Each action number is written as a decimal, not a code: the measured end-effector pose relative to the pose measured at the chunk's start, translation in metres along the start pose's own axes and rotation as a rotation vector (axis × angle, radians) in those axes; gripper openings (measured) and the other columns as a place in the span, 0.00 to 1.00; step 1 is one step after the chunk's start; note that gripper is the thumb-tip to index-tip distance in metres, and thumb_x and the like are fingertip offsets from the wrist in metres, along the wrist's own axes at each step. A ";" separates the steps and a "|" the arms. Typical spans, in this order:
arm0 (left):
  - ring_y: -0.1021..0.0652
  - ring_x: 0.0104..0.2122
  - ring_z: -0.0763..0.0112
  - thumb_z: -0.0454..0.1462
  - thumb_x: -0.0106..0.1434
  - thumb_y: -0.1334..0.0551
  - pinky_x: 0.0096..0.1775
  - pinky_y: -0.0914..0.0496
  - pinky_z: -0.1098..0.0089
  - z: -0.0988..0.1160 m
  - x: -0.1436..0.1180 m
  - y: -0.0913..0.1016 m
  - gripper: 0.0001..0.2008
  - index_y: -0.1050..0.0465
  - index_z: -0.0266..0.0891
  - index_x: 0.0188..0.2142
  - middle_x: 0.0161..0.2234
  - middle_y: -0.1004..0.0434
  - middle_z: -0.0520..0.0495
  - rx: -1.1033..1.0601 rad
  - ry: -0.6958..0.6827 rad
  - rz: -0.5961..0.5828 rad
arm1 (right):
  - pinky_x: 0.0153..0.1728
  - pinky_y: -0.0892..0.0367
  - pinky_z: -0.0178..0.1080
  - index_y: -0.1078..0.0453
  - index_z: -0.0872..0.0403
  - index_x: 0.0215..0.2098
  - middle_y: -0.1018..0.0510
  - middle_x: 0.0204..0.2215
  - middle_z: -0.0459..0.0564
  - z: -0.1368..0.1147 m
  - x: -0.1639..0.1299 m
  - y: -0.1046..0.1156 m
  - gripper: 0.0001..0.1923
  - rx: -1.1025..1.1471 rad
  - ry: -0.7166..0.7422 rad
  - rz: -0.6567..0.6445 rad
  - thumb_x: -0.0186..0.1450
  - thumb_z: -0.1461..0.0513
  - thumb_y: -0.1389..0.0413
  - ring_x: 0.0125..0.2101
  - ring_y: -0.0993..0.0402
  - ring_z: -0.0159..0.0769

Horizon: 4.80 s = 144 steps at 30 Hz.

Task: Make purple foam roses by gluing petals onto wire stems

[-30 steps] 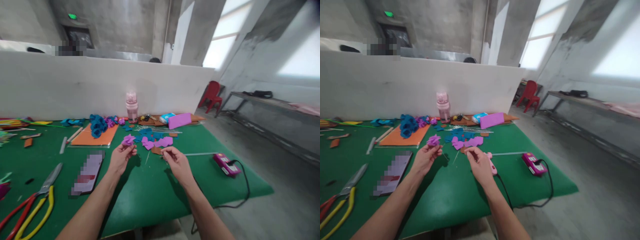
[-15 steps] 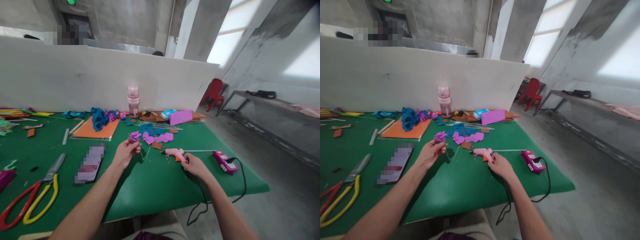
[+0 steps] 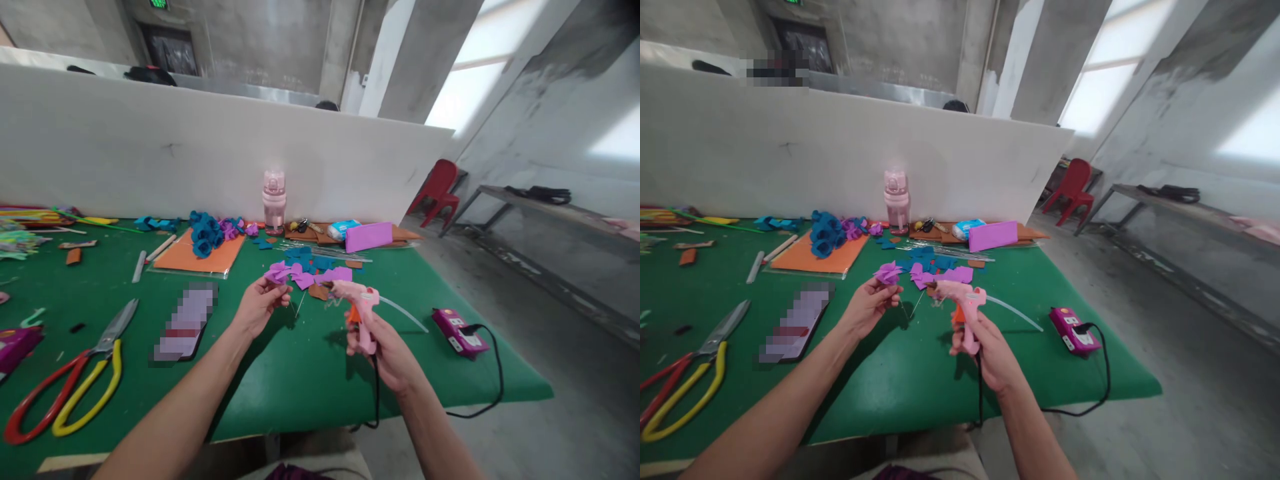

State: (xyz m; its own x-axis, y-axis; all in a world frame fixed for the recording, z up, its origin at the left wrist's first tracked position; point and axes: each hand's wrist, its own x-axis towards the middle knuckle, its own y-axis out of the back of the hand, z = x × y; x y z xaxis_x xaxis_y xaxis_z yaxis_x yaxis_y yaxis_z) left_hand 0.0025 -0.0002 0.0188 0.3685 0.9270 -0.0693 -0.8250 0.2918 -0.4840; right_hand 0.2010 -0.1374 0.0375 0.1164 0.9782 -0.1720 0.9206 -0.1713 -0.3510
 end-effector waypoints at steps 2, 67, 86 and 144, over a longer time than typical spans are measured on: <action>0.26 0.21 0.79 0.33 0.47 0.31 0.26 0.31 0.77 0.000 0.000 0.001 0.13 0.29 0.33 0.32 0.26 0.22 0.47 -0.005 0.005 -0.002 | 0.22 0.39 0.30 0.34 0.56 0.41 0.28 0.20 0.45 0.003 -0.001 -0.011 0.17 -0.148 0.064 -0.033 0.62 0.52 0.49 0.18 0.37 0.26; 0.26 0.20 0.77 0.33 0.43 0.30 0.24 0.32 0.75 -0.002 -0.001 -0.002 0.16 0.27 0.34 0.34 0.25 0.24 0.48 0.035 0.018 -0.020 | 0.28 0.37 0.37 0.37 0.55 0.46 0.27 0.26 0.51 -0.003 0.018 -0.042 0.14 -1.018 0.538 0.117 0.65 0.57 0.54 0.28 0.29 0.38; 0.26 0.21 0.78 0.34 0.44 0.30 0.25 0.32 0.75 -0.004 0.000 0.000 0.16 0.27 0.35 0.35 0.26 0.24 0.49 0.048 0.018 -0.029 | 0.31 0.36 0.38 0.36 0.54 0.45 0.26 0.30 0.53 -0.004 0.017 -0.043 0.13 -1.024 0.570 0.119 0.65 0.58 0.54 0.32 0.29 0.40; 0.27 0.20 0.79 0.33 0.46 0.30 0.24 0.33 0.77 0.001 0.000 -0.001 0.15 0.27 0.33 0.34 0.26 0.23 0.46 0.024 0.053 -0.039 | 0.29 0.36 0.36 0.36 0.56 0.45 0.24 0.29 0.52 0.003 0.023 -0.038 0.14 -1.064 0.569 0.235 0.65 0.57 0.54 0.29 0.28 0.39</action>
State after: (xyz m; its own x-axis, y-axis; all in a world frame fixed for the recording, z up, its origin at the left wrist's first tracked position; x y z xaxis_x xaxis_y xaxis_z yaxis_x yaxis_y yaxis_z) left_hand 0.0030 0.0000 0.0203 0.4221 0.9013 -0.0969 -0.8192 0.3335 -0.4665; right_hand 0.1677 -0.1091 0.0437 0.2209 0.8940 0.3897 0.6695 -0.4296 0.6060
